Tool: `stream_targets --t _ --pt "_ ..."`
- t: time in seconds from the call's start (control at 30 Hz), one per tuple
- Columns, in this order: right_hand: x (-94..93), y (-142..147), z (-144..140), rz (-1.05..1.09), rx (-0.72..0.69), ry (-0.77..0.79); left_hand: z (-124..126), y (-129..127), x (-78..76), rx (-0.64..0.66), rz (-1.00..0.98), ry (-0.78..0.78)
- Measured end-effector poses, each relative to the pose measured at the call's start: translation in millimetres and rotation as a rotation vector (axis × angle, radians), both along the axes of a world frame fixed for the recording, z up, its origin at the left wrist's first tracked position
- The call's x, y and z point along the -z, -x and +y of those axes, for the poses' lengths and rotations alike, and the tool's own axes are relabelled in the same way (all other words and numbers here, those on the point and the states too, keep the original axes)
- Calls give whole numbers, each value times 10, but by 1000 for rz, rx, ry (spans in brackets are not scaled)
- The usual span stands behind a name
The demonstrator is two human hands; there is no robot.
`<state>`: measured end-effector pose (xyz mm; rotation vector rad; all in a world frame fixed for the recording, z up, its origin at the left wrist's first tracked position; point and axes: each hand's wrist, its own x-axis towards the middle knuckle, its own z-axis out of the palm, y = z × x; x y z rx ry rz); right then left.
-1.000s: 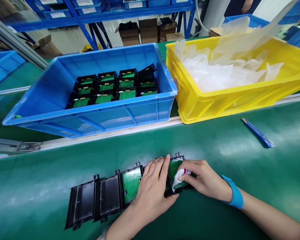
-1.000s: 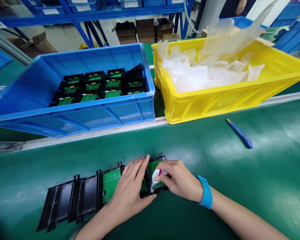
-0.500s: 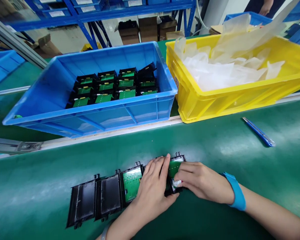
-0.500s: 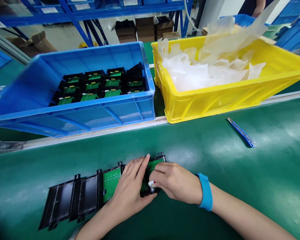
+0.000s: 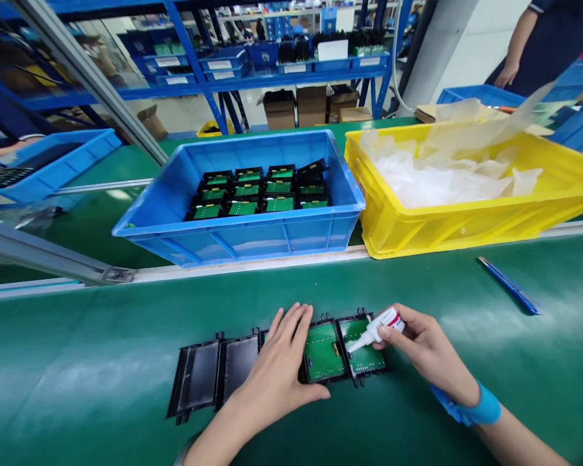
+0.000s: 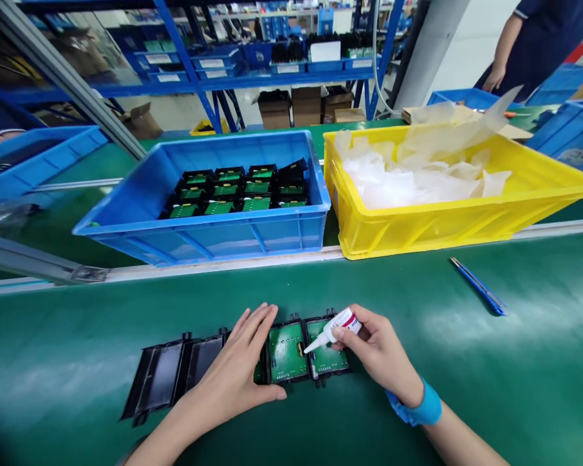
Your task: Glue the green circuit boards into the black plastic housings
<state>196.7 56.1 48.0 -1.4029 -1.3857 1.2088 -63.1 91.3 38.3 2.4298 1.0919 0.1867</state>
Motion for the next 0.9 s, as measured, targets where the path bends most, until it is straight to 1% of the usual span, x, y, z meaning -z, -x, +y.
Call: stream_targets --t 0.07,0.13,0.17,0.23,0.27,0.33,0.47,0.57,0.63,0.9 --pt "10 116 -33 -103 66 -102 -14 113 48 -20 -1 -2" --pt "36 232 -44 -284 96 -288 -31 167 105 -13 -23 -21" --pt "55 284 -41 -378 87 -396 -38 175 129 -3 -40 -36" --pt "103 366 -22 -530 27 -598 -48 168 163 12 -83 -68" --pt "127 395 -10 -586 -15 -674 -50 160 173 15 -105 -81" --pt "166 434 13 -683 -113 -764 -50 143 183 8 -138 -98" --pt "188 465 36 -841 -292 -839 -39 126 194 -11 -156 -104" --pt "170 478 45 -912 -382 -867 -36 127 220 -23 -163 -109" --pt "160 487 52 -942 -410 -885 -40 129 247 -26 -171 -115" --pt "132 503 71 -1012 -433 -936 -69 133 333 -24 -201 -162"
